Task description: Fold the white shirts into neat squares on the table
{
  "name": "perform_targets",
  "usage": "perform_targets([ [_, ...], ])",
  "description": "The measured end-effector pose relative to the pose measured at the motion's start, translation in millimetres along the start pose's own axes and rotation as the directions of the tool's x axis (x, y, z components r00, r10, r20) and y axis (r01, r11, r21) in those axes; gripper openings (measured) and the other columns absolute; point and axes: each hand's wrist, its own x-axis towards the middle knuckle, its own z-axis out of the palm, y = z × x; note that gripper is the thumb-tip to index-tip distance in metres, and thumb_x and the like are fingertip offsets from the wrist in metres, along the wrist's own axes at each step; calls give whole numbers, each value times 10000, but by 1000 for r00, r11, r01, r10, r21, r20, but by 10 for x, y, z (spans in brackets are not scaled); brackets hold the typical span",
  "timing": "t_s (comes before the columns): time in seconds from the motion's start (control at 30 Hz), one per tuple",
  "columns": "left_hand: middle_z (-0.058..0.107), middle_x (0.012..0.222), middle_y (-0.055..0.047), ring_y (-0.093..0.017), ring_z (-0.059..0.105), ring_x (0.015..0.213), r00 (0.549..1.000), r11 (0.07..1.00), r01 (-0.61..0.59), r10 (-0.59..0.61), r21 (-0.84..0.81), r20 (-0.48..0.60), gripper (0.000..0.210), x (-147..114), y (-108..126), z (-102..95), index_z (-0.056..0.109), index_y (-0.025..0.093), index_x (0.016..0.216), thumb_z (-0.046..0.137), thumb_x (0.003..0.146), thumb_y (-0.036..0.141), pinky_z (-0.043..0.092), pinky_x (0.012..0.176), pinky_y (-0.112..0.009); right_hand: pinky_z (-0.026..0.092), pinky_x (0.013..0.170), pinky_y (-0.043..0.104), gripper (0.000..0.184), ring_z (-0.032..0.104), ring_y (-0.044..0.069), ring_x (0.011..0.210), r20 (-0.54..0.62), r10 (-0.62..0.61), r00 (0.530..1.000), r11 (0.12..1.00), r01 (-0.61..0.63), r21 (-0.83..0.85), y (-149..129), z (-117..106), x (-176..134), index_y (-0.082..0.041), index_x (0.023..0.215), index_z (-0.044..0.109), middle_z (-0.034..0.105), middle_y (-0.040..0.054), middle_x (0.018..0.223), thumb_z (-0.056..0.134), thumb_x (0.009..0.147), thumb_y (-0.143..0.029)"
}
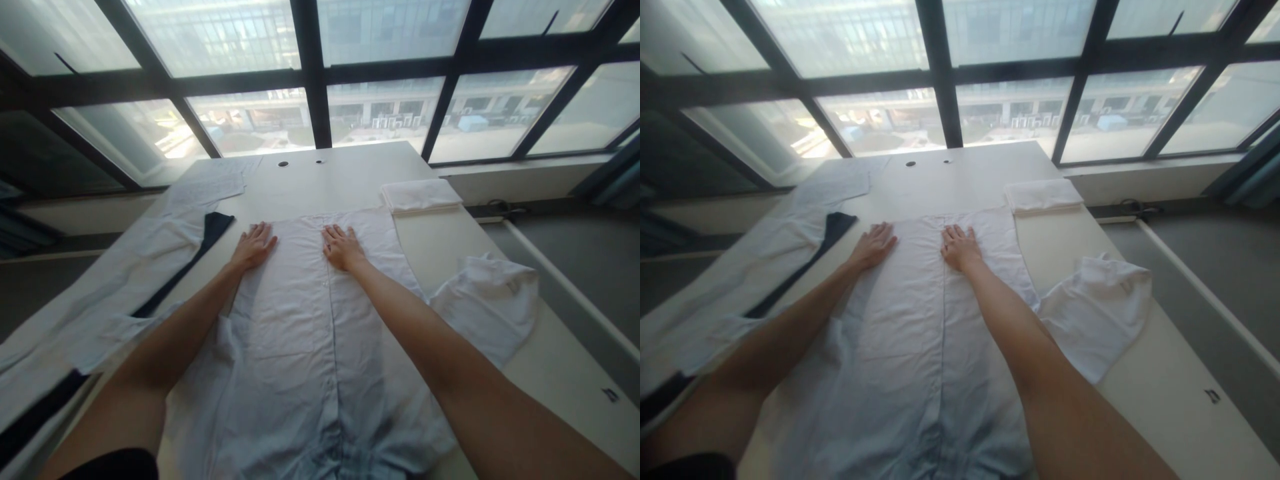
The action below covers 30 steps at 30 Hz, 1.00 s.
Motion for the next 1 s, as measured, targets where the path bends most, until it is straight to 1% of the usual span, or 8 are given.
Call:
perform_targets([
  [0.2, 147, 1690, -150, -330, 108, 1559, 1000, 1000, -6, 6, -9, 28, 735, -15, 26, -38, 207, 98, 1620, 158, 1042, 550, 152, 1222, -546, 106, 1231, 587, 571, 233, 253, 1527, -3, 0, 1000, 1000, 0, 7, 5, -5, -10, -194, 1559, 389, 307, 62, 1652, 324, 1011, -344],
  [0.3, 133, 1693, -150, -351, 93, 1558, 998, 1000, 1, 0, -8, 58, 730, -17, 61, -99, 198, 107, 1623, 151, 1040, 544, 124, 1212, -595, 95, 1233, 582, 571, 227, 248, 1529, -5, 1, 1000, 1000, -1, 7, 10, -2, -7, -198, 1562, 382, 302, 63, 1655, 323, 1013, -344],
  [0.4, 120, 1692, -154, -355, 71, 1560, 995, 1000, -7, 6, 7, 101, 728, -77, 219, -211, 153, 106, 1631, 128, 1041, 532, 102, 1201, -631, 99, 1230, 591, 572, 232, 251, 1527, -3, 0, 1000, 1000, 0, 7, 11, -2, -5, -190, 1561, 382, 307, 66, 1653, 319, 1013, -341],
  [0.47, 117, 1690, -162, -343, 60, 1563, 990, 999, -38, 35, 21, 134, 740, -192, 425, -290, 107, 96, 1635, 121, 1040, 537, 116, 1204, -620, 100, 1229, 592, 571, 233, 254, 1527, -1, -2, 1000, 1000, 2, 8, 7, -8, -6, -191, 1560, 382, 310, 70, 1652, 319, 1013, -342],
  [0.57, 98, 1689, -165, -337, 52, 1564, 974, 994, -105, 99, 16, 203, 788, -521, 839, -364, 53, 97, 1637, 136, 1029, 591, 152, 1207, -596, 94, 1230, 588, 572, 226, 254, 1530, 2, -3, 1000, 1000, 3, 11, -4, -32, -13, -194, 1562, 377, 302, 73, 1655, 324, 1012, -343],
  [0.73, 30, 1691, -158, -368, 28, 1557, 947, 986, -164, 170, -42, 273, 810, -1326, 1430, -308, 70, 152, 1643, 179, 1016, 653, 164, 1191, -631, 89, 1231, 584, 575, 214, 250, 1533, 16, 2, 1000, 1000, -2, 12, -17, -70, -26, -184, 1564, 376, 288, 72, 1660, 314, 1013, -338],
  [0.83, 51, 1692, -147, -375, 30, 1556, 959, 984, -177, 179, -28, 218, 785, -1730, 1548, -207, 130, 172, 1641, 224, 1021, 645, 169, 1187, -647, 97, 1230, 585, 579, 214, 249, 1533, 18, 2, 1000, 1000, -3, 12, -17, -72, -26, -183, 1564, 375, 290, 65, 1660, 310, 1012, -345],
  [1.0, 121, 1688, -138, -356, 83, 1558, 986, 988, -151, 150, 16, 66, 707, -2141, 1463, -52, 205, 198, 1630, 293, 1040, 578, 193, 1189, -647, 109, 1229, 585, 585, 228, 248, 1527, 14, 2, 1000, 1000, -2, 6, -14, -64, -22, -180, 1565, 375, 295, 61, 1657, 307, 1009, -350],
])
